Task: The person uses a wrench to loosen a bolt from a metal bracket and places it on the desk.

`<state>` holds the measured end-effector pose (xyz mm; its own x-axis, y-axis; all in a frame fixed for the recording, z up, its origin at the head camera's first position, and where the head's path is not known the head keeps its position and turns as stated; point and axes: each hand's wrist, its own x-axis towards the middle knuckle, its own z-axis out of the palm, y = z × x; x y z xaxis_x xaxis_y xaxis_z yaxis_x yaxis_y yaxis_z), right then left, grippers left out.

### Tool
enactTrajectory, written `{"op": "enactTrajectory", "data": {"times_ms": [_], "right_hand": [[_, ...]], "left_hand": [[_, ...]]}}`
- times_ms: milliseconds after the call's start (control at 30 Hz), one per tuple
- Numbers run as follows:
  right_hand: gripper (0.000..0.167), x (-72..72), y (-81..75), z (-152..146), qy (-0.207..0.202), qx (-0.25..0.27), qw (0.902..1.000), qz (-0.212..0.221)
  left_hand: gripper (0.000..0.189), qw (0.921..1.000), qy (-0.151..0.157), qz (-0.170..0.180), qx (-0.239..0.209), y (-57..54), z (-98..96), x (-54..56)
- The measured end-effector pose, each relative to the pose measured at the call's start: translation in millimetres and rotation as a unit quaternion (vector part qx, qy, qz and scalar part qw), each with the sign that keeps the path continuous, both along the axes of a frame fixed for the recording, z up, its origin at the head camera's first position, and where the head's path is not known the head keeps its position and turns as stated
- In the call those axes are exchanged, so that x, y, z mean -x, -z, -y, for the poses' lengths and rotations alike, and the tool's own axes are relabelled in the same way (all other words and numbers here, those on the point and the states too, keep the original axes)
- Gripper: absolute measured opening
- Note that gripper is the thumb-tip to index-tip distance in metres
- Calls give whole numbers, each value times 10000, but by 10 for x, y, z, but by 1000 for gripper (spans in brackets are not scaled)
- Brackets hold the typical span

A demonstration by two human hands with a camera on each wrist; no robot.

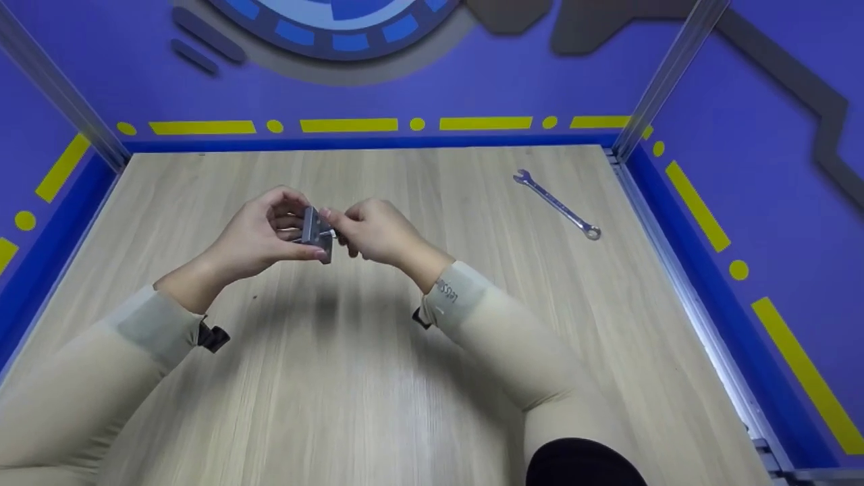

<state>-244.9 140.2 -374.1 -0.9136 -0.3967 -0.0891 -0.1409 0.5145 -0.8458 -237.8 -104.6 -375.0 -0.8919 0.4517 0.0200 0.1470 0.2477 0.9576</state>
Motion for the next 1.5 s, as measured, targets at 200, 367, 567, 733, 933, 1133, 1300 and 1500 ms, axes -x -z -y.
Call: {"op": "enactTrajectory", "data": {"times_ms": [200,367,567,733,933,1133,1300,1500], "right_hand": [[45,-22,47,46,-74,206,9998,-26],[22,-37,41,27,-194,480,9971,-566],[17,-78,77,-12,-236,612,9920,-1083],[17,-73,141,-81,-287,755,9845,-1554],[20,0,182,-147,-475,999,9717,-2089],[21,109,197,-168,205,906,9858,-1397],[58,218,245,-110,524,653,9949,-564],[48,283,260,-79,439,516,9964,-507]], "left_hand": [[70,9996,-70,-244,107,33,27,-30],[69,9989,-196,-424,8,58,27,-48],[70,9980,-365,-494,-113,105,13,-70],[71,9978,-402,-473,-219,144,-30,-30],[71,9970,-409,-552,-347,161,-65,65],[72,9968,-444,-549,-372,209,-136,170],[70,9958,-456,-642,-462,241,-211,279],[68,9958,-454,-637,-480,258,-213,368]]}}
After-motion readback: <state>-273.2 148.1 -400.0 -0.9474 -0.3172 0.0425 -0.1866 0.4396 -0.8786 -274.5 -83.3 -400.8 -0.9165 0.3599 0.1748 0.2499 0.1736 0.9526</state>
